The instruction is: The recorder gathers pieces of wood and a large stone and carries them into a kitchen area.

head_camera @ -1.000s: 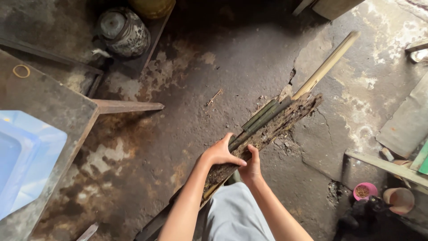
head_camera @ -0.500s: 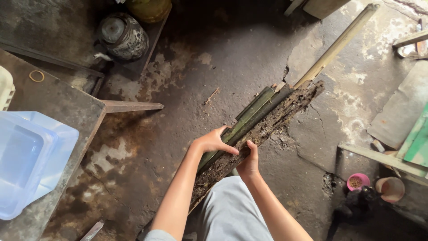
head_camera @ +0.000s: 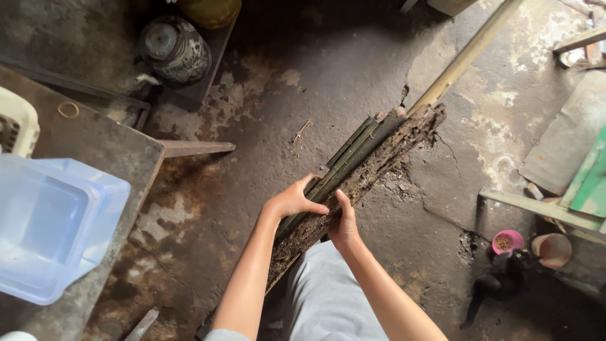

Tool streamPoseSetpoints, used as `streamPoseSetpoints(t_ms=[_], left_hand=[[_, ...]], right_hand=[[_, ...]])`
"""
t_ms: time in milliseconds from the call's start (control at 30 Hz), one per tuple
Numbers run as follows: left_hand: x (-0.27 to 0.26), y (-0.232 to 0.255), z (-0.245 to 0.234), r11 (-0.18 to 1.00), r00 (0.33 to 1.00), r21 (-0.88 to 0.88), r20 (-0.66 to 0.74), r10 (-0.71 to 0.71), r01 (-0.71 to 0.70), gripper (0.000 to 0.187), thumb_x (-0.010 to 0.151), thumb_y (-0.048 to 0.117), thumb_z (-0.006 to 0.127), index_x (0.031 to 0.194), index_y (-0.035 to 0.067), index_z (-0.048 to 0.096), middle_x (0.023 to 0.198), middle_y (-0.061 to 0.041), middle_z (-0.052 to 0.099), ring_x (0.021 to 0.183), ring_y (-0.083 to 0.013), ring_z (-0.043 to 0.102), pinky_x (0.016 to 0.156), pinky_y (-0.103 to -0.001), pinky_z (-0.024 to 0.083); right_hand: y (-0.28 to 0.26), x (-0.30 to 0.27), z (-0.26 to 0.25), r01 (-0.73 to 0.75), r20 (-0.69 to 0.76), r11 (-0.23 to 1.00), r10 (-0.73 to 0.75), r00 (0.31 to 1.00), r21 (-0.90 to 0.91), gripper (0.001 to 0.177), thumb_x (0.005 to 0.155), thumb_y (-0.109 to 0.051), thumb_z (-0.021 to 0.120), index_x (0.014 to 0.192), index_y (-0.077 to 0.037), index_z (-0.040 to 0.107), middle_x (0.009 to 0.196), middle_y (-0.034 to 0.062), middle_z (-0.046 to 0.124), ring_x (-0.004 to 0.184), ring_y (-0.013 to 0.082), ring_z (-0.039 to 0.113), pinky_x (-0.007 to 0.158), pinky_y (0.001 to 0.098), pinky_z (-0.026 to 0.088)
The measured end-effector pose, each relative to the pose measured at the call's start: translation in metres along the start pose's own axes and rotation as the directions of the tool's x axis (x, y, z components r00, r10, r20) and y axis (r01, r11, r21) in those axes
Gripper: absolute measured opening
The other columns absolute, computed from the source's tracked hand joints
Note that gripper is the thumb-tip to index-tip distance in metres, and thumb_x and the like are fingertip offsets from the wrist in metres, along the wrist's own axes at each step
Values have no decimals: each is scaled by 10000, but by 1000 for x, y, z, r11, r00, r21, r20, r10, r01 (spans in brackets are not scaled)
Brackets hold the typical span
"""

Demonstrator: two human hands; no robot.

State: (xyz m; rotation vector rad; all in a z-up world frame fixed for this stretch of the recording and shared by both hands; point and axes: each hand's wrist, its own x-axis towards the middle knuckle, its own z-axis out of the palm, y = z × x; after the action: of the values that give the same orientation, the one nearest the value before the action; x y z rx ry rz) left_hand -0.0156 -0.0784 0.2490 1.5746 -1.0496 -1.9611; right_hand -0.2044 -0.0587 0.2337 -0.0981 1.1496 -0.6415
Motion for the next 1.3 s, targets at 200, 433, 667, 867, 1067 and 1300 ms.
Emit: streamPoseSetpoints(t_ms=[200,433,667,867,1067,1300], left_hand=[[-13,29,6,993,995,-59,-31,100,-102,911,616,245,935,1417,150,511,1214,-103,713,1131,-201,663,993,-348,521],[9,112,22,983,981,-6,49,185,-185,877,662,202,904,1435,166,492,1260,-97,691,1175,-195,646,1015,-353,508],[62,209,65,958,992,261,8,123,-121,977,701,293,861,1545,224,374,1354,-148,638,1242,-246,624,1028,-379,493],[138,327,122,853,994,514,-9,108,-88,1168,581,420,899,1577,240,317,1303,-201,671,1215,-321,665,1014,-406,518],[248,429,169,816,986,557,34,163,-155,1277,513,468,933,1579,195,284,1320,-195,666,1244,-315,652,1051,-400,503],[411,528,192,816,968,521,134,212,-251,1246,547,472,938,1577,153,313,1382,-200,621,1304,-270,604,1092,-379,468]], right_hand=[[-26,-19,21,51,51,996,-54,997,70,616,839,-511,679,1270,-73,648,1179,115,720,1073,260,691,957,432,558],[-101,-42,37,173,-23,973,-172,985,154,537,818,-434,711,1221,-82,665,1108,94,736,995,254,707,879,424,574],[-186,-16,-1,226,-62,955,-218,974,195,539,833,-467,734,1203,-78,680,1057,71,715,946,231,692,834,399,562],[-326,-14,-26,288,-101,927,-272,957,239,525,809,-471,726,1204,-127,687,1078,33,741,988,199,692,880,372,534],[-483,18,-70,315,-36,920,-315,948,232,497,865,-452,712,1202,-88,685,1055,59,739,959,215,699,869,383,552],[-657,69,-101,351,51,911,-370,928,215,515,920,-452,695,1222,-35,674,1105,104,747,953,226,730,851,394,596]])
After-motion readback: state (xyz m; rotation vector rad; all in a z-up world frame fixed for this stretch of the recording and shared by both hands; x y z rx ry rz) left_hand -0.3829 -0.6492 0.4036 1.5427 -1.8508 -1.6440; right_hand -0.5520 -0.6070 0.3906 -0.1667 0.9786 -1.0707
